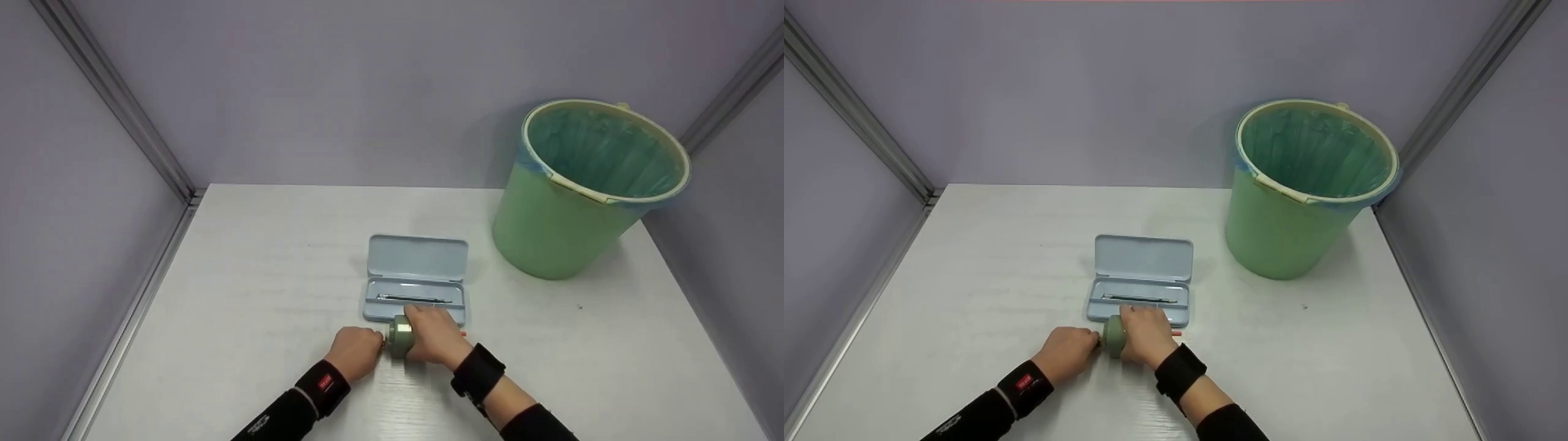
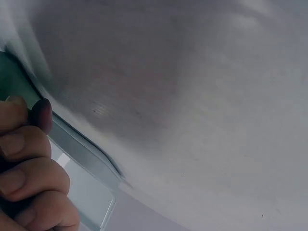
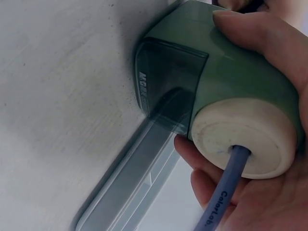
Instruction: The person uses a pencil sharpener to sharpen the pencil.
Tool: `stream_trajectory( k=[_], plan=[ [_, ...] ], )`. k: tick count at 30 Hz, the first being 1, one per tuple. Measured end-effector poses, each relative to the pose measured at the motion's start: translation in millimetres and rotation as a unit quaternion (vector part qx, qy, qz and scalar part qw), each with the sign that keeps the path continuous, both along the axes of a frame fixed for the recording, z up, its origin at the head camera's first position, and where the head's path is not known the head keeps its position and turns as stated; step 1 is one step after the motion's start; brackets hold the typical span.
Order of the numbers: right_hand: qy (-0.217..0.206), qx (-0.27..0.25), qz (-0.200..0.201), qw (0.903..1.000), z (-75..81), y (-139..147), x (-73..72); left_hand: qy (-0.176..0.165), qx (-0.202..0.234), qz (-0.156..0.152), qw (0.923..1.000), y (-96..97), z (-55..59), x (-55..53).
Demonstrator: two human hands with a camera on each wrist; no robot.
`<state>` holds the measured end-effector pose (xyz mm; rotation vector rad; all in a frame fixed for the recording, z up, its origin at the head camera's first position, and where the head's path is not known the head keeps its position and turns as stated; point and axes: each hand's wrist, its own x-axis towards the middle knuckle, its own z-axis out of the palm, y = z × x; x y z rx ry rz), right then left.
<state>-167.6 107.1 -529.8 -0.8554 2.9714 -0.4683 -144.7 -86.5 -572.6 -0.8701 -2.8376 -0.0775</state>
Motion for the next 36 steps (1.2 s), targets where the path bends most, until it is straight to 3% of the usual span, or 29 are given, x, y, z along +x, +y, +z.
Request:
stream_trajectory(
  k=[7, 14, 17, 22, 27, 32, 36],
  plan=[
    [-0.006, 0.000, -0.003, 1.0000, -0.3, -1, -0.1, -0.021, -0.005, 0.006, 0.9998, -0.2, 7.3, 6.6],
    [-0.010, 0.007, -0.003, 0.9999, 0.5, 0, -0.4, -0.067, -0.023, -0.034, 0.9969, -4.5, 37.6, 17.6],
    [-0.013, 0.015, -0.002, 0.9998, 1.1, 0, -0.3, -0.072, -0.028, -0.053, 0.9956, -6.8, 53.7, 14.7],
    [-0.022, 0.018, -0.007, 0.9996, 1.2, -1, -0.5, -0.040, -0.020, -0.062, 0.9971, -9.6, 69.5, 3.4],
    [-0.019, 0.015, -0.012, 0.9996, 1.0, -1, -0.9, 0.016, 0.012, -0.034, 0.9992, -7.5, 66.1, -14.1],
    [-0.010, 0.017, -0.007, 0.9998, 1.1, -1, -0.5, 0.044, 0.033, 0.006, 0.9985, -4.1, 49.4, -29.7],
    [-0.007, 0.019, -0.007, 0.9998, 1.1, -1, -0.3, 0.052, 0.042, 0.020, 0.9976, -1.7, 33.7, -36.3]
  ],
)
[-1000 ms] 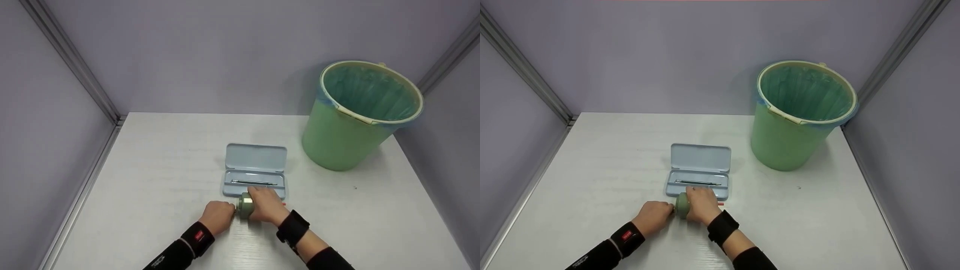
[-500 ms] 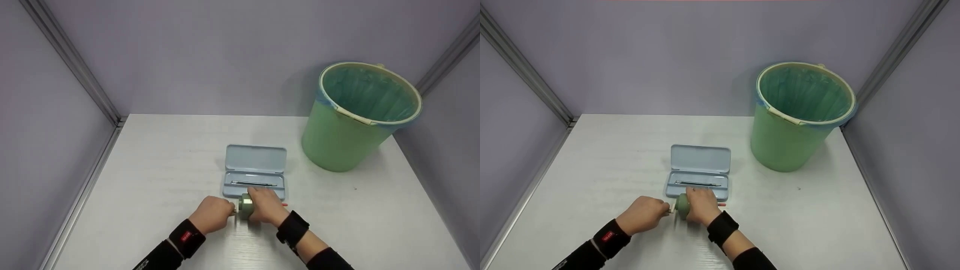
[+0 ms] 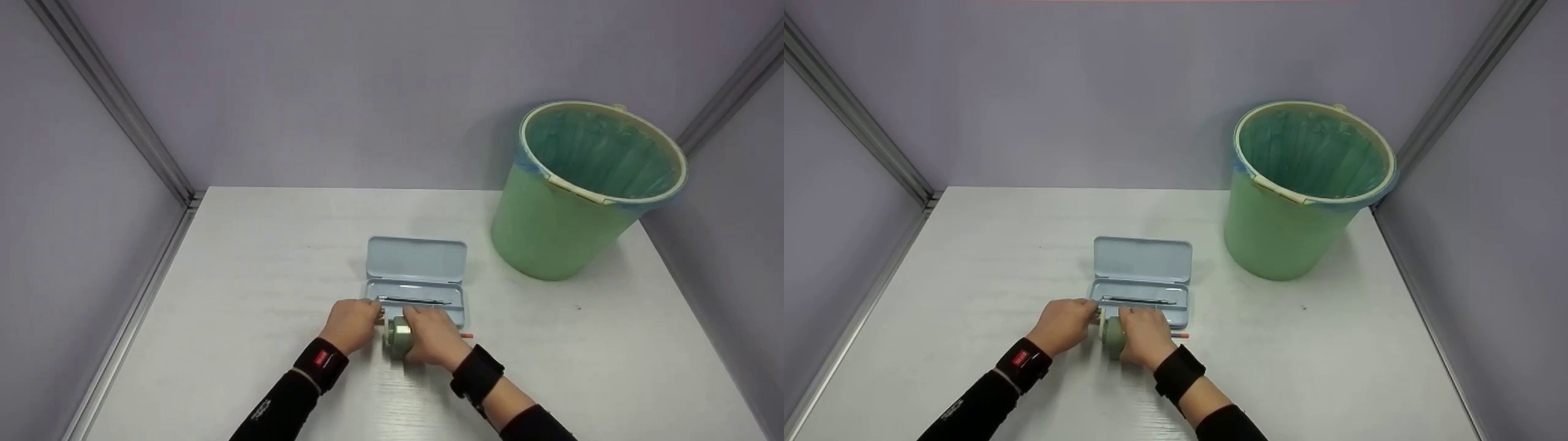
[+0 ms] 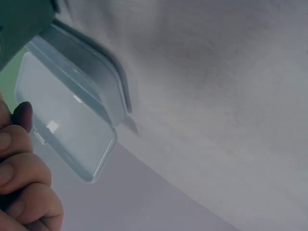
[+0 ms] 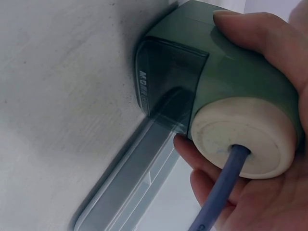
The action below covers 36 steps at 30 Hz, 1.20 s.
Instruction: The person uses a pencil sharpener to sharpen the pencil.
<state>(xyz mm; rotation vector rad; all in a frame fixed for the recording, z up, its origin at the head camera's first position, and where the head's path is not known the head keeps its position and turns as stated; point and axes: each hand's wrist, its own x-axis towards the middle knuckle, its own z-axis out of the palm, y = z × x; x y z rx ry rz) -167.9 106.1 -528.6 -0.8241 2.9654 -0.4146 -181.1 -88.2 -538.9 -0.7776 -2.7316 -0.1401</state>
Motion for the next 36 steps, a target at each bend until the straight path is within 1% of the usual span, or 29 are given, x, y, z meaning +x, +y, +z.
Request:
stream_trajectory(
  k=[4, 7, 10, 13, 16, 20, 24, 27, 28, 31, 34, 36],
  plan=[
    [-0.003, -0.001, -0.003, 1.0000, -0.3, 0, 0.5, 0.004, -0.009, 0.001, 1.0000, 1.5, -13.9, -0.2],
    [0.006, -0.003, 0.003, 1.0000, -1.1, 0, 0.7, -0.022, -0.028, 0.000, 0.9994, 1.6, -21.4, 4.8],
    [0.017, -0.004, 0.010, 0.9998, -0.9, 0, 0.9, -0.050, -0.039, -0.004, 0.9980, 1.4, -25.3, 13.0],
    [0.022, -0.006, 0.012, 0.9997, 0.3, 1, 0.3, -0.062, -0.050, -0.017, 0.9967, 1.5, -24.4, 22.1],
    [0.018, -0.012, 0.013, 0.9997, 1.1, 2, -0.7, -0.062, -0.069, -0.037, 0.9950, 0.8, -18.9, 31.1],
    [0.005, -0.015, 0.011, 0.9998, 1.4, 4, -2.4, -0.076, -0.082, -0.065, 0.9916, -1.0, -7.0, 39.6],
    [-0.004, -0.008, 0.006, 0.9999, 1.1, 5, -3.7, -0.101, -0.073, -0.084, 0.9886, -3.1, 9.8, 43.1],
    [-0.007, -0.006, 0.002, 1.0000, 0.4, 4, -4.4, -0.111, -0.063, -0.087, 0.9880, -3.9, 23.9, 42.4],
    [-0.009, -0.006, 0.001, 0.9999, -0.1, 4, -4.6, -0.106, -0.062, -0.086, 0.9887, -4.1, 27.5, 41.3],
    [-0.011, -0.005, -0.003, 0.9999, -0.5, 4, -4.4, -0.076, -0.059, -0.076, 0.9924, -4.0, 36.0, 36.9],
    [-0.008, -0.004, -0.005, 0.9999, -0.5, 3, -4.2, -0.037, -0.052, -0.057, 0.9963, -3.7, 37.9, 28.9],
    [-0.003, -0.002, -0.004, 1.0000, -0.3, 2, -3.9, -0.023, -0.041, -0.042, 0.9980, -3.0, 36.6, 22.5]
  ],
)
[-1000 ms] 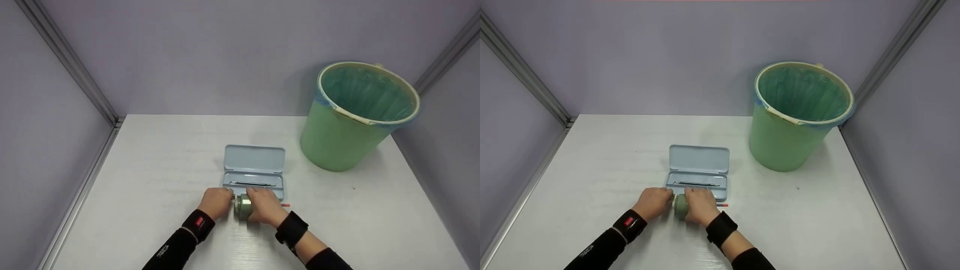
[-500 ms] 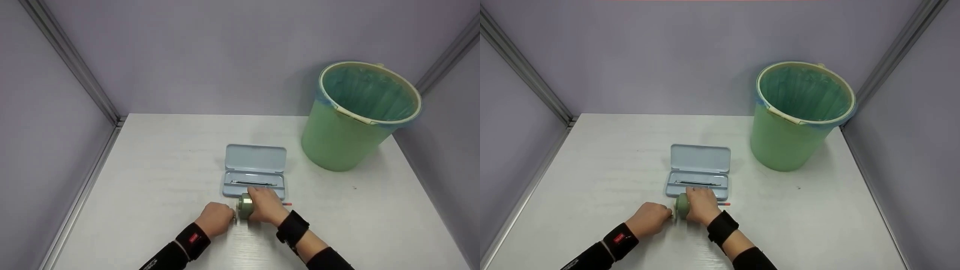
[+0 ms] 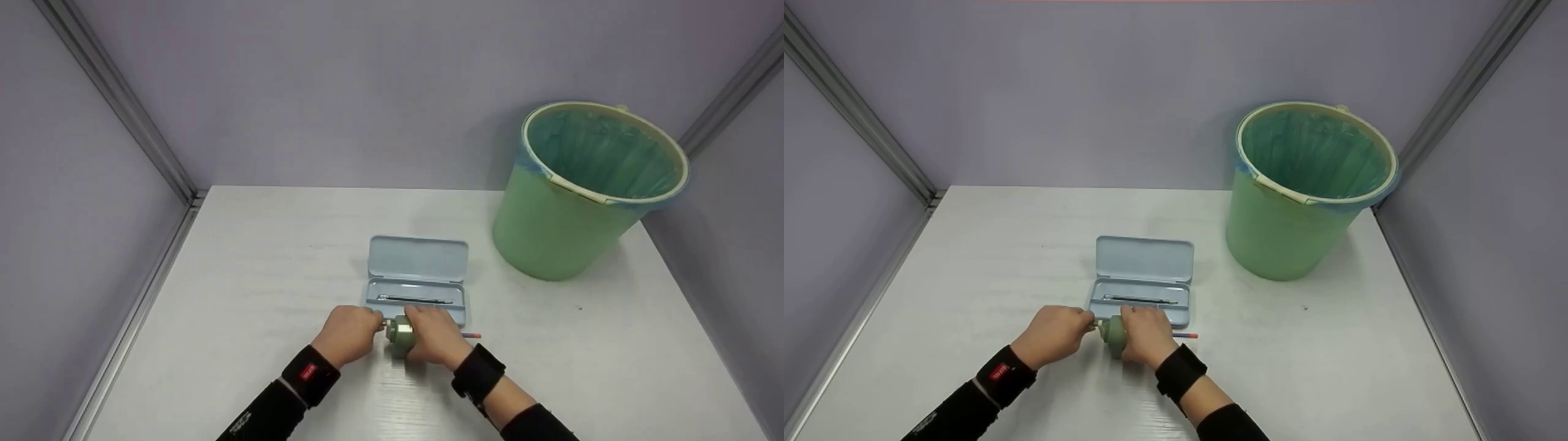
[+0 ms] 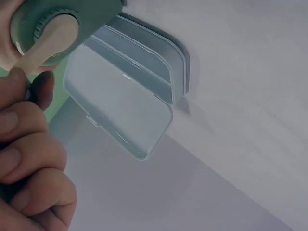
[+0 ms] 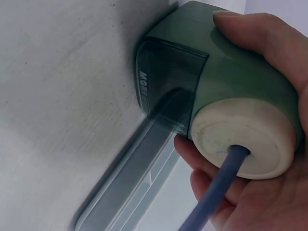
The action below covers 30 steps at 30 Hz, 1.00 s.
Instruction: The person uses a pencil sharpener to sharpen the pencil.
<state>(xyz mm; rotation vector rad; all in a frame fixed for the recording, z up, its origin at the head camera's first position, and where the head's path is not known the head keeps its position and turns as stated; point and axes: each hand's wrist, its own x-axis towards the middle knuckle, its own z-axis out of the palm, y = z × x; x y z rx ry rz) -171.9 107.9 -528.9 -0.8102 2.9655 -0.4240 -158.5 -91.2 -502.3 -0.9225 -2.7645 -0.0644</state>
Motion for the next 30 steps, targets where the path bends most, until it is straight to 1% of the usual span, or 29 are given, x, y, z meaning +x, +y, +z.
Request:
stream_trajectory(
  k=[3, 8, 10, 13, 18, 23, 26, 30],
  plan=[
    [0.002, 0.001, 0.002, 1.0000, -0.2, 0, 0.5, 0.011, 0.015, 0.017, 0.9997, 1.3, -6.4, -9.7],
    [0.011, 0.002, 0.003, 0.9999, 0.7, 1, 1.2, 0.008, 0.031, 0.035, 0.9989, 3.3, -20.2, -22.4],
    [0.011, 0.002, 0.002, 0.9999, 0.9, 1, 1.4, 0.006, 0.036, 0.039, 0.9986, 3.9, -26.7, -25.9],
    [0.005, 0.002, 0.001, 1.0000, 0.8, 1, 1.3, 0.005, 0.036, 0.042, 0.9984, 4.1, -36.7, -27.9],
    [0.004, 0.003, -0.001, 1.0000, -0.1, 1, 1.9, 0.012, 0.024, 0.043, 0.9987, 4.1, -49.3, -25.0],
    [0.013, -0.001, -0.005, 0.9999, 0.2, 2, 3.7, -0.002, 0.011, 0.035, 0.9993, 5.8, -56.0, -18.9],
    [0.020, -0.006, -0.005, 0.9998, 0.2, 2, 4.5, -0.015, 0.011, 0.026, 0.9995, 4.8, -57.2, -11.3],
    [0.022, -0.009, -0.003, 0.9997, 0.4, 1, 5.1, -0.031, 0.018, 0.015, 0.9993, 1.7, -55.5, -0.2]
  ],
)
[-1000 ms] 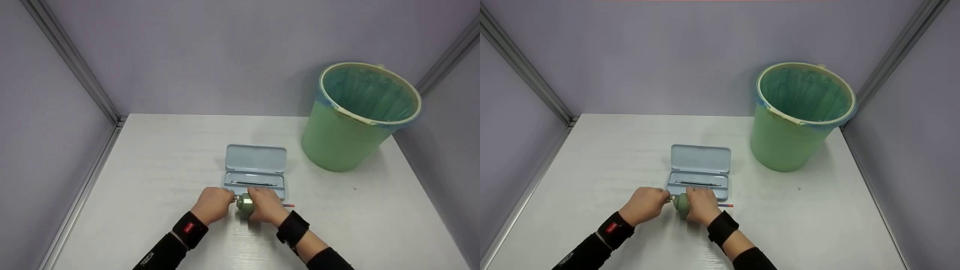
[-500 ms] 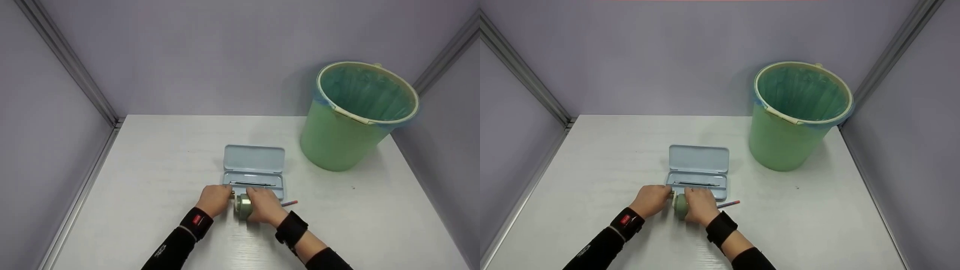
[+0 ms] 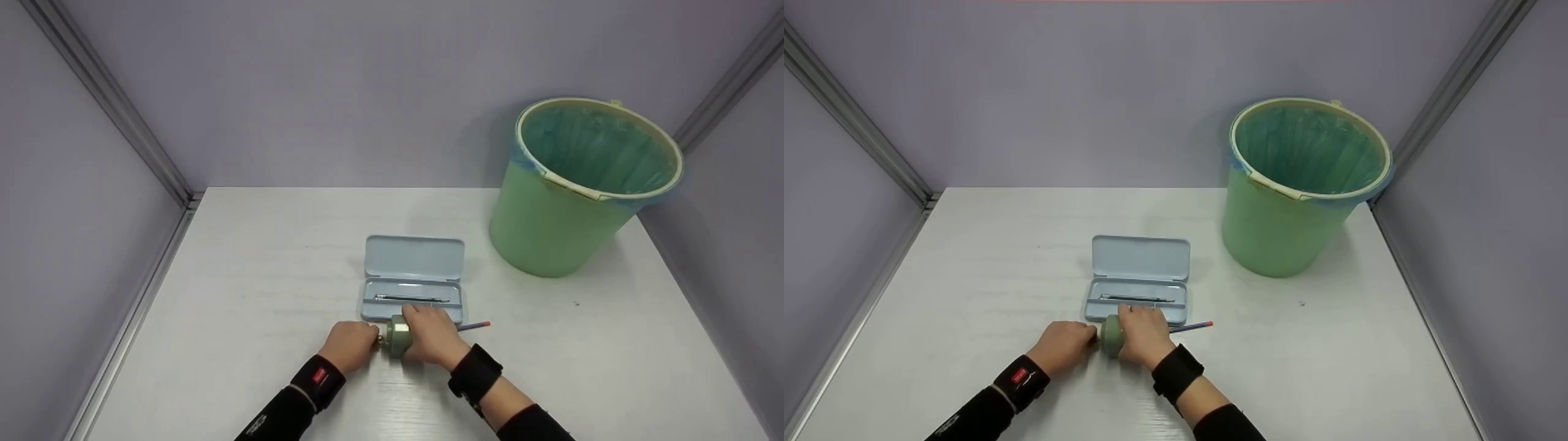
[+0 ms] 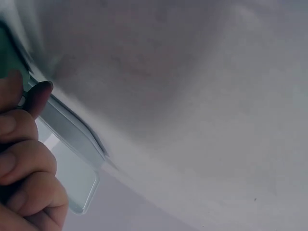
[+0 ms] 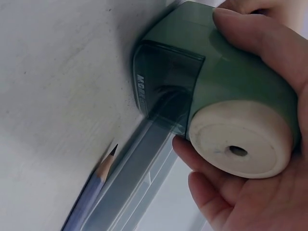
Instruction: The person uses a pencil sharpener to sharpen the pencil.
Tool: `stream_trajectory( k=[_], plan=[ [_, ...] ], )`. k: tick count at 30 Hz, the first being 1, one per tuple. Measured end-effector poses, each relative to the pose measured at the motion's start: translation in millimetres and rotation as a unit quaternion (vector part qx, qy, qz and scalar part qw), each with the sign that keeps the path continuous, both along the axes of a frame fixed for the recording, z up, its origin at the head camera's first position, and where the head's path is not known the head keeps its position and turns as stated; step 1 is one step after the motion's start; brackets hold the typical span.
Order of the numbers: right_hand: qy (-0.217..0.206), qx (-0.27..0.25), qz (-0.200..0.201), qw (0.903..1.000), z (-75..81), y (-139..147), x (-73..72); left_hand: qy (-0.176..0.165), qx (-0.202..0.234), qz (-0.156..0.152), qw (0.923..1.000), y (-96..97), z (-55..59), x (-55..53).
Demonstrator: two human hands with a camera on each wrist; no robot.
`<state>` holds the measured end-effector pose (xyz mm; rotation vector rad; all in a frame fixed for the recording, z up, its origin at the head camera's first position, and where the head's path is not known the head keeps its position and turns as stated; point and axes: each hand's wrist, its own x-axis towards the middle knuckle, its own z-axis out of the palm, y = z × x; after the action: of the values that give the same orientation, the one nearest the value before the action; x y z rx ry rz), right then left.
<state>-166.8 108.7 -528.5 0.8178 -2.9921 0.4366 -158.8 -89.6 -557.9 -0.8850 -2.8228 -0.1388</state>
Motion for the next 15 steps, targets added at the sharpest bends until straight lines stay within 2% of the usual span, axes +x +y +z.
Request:
stream_trajectory(
  k=[6, 15],
  plan=[
    [-0.032, -0.015, -0.003, 0.9994, 0.8, 0.7, 0.6, -0.010, 0.009, 0.003, 0.9999, -1.3, 2.7, 8.5],
    [-0.085, -0.075, 0.015, 0.9935, 0.9, 9.6, -0.7, -0.005, 0.022, 0.014, 0.9996, -0.6, -2.9, 8.7]
  ],
)
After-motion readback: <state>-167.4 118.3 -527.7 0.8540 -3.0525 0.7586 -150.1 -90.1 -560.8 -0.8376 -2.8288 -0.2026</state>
